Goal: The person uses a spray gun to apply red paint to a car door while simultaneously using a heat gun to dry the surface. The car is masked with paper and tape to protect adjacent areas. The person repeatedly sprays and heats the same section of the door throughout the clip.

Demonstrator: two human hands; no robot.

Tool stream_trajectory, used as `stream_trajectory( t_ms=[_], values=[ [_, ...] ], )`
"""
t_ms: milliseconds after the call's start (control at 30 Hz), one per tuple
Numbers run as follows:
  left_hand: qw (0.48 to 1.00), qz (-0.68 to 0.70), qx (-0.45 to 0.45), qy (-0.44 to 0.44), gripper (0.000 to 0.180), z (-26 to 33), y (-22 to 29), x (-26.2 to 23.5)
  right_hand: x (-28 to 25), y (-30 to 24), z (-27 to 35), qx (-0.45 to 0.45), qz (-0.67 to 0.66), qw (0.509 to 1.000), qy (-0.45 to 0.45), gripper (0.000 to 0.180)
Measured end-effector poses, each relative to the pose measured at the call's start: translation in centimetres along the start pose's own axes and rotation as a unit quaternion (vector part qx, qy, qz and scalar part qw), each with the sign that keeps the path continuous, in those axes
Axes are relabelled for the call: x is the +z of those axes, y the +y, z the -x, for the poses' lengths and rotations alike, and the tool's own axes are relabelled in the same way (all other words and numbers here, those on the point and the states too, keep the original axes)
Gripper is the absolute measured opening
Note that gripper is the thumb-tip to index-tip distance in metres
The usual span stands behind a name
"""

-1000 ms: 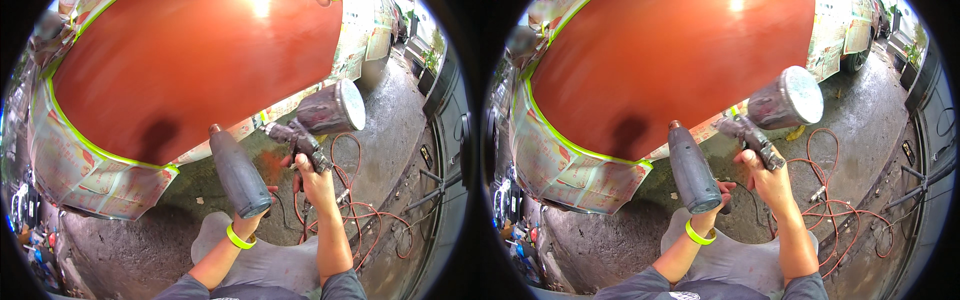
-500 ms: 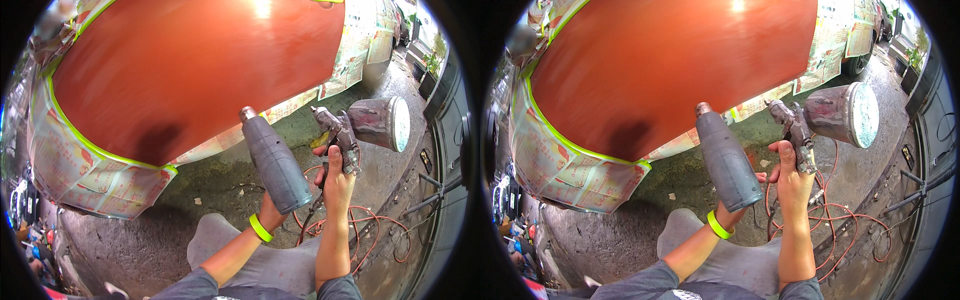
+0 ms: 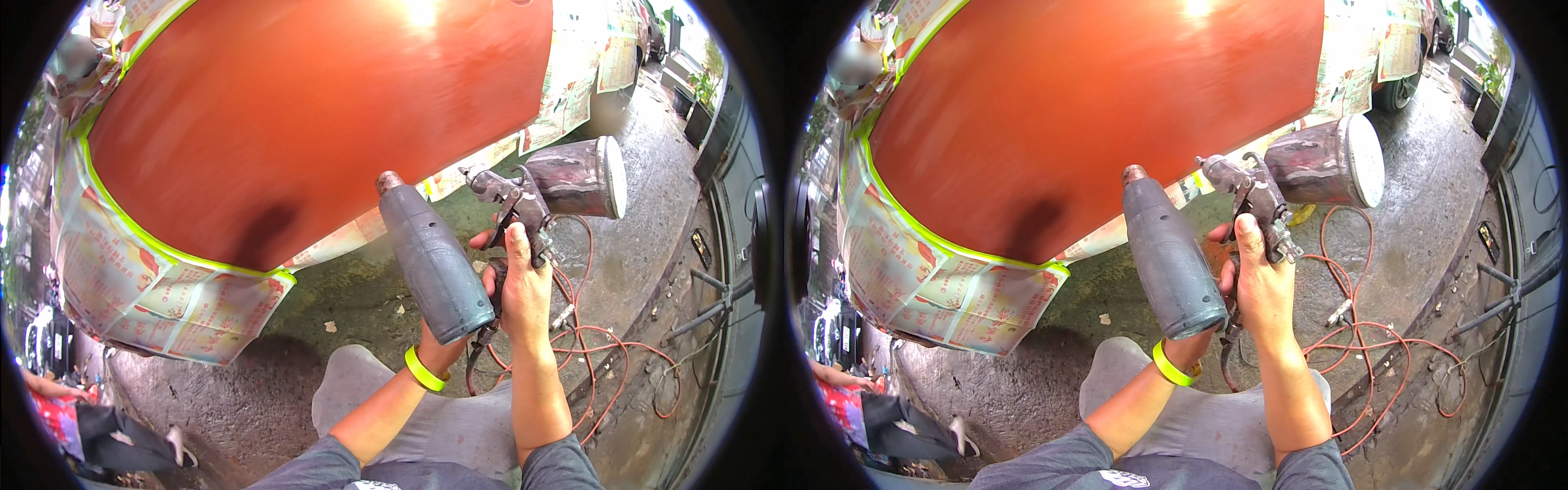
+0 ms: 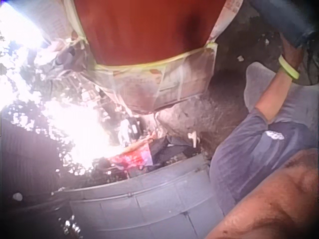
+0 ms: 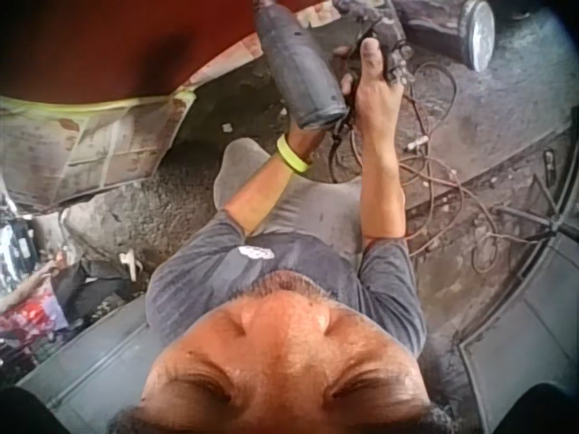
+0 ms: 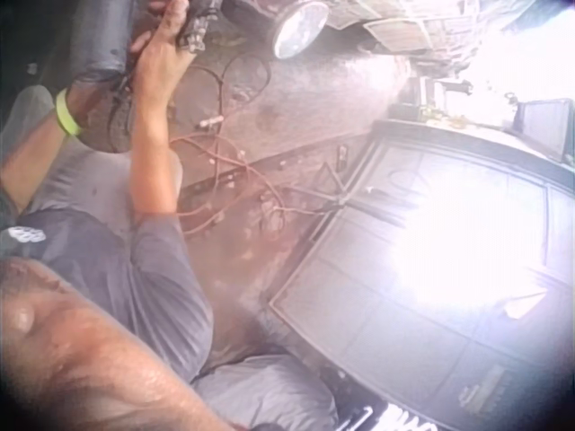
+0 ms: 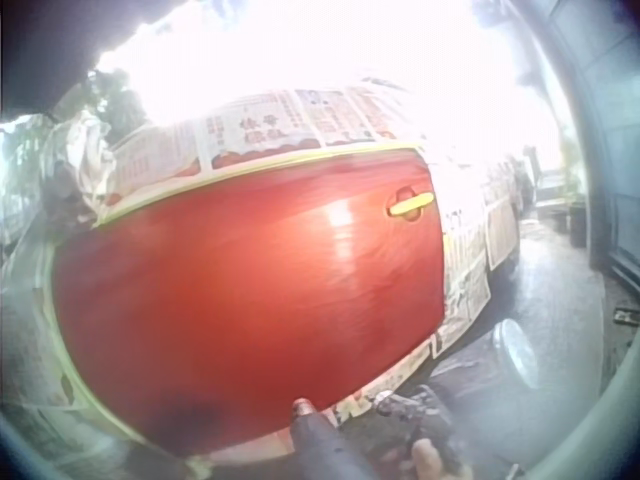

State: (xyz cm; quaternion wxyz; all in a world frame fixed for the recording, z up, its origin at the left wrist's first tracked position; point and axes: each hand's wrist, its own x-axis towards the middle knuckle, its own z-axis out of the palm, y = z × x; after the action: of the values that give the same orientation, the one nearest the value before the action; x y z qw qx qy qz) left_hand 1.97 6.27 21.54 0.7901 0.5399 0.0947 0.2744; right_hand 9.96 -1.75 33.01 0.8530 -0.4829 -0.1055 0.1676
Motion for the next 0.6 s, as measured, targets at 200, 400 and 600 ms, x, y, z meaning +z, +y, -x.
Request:
stream_trajectory(
  t_ms=[200,400,600],
  values=[
    [0.996,-0.092,-0.001,0.003,0.031,0.0,0.4,-0.7,0.6,0.6,0.0,-0.002,0.011,1.000,-0.009,0.038],
    [0.999,-0.018,-0.027,0.012,0.028,0.2,-0.1,-1.2,0.9,0.8,0.1,0.006,0.008,1.000,-0.011,0.038],
    [0.997,0.020,-0.069,0.039,0.029,1.1,2.2,-0.7,1.2,0.9,0.3,0.004,0.001,1.000,-0.028,0.033]
  ],
)
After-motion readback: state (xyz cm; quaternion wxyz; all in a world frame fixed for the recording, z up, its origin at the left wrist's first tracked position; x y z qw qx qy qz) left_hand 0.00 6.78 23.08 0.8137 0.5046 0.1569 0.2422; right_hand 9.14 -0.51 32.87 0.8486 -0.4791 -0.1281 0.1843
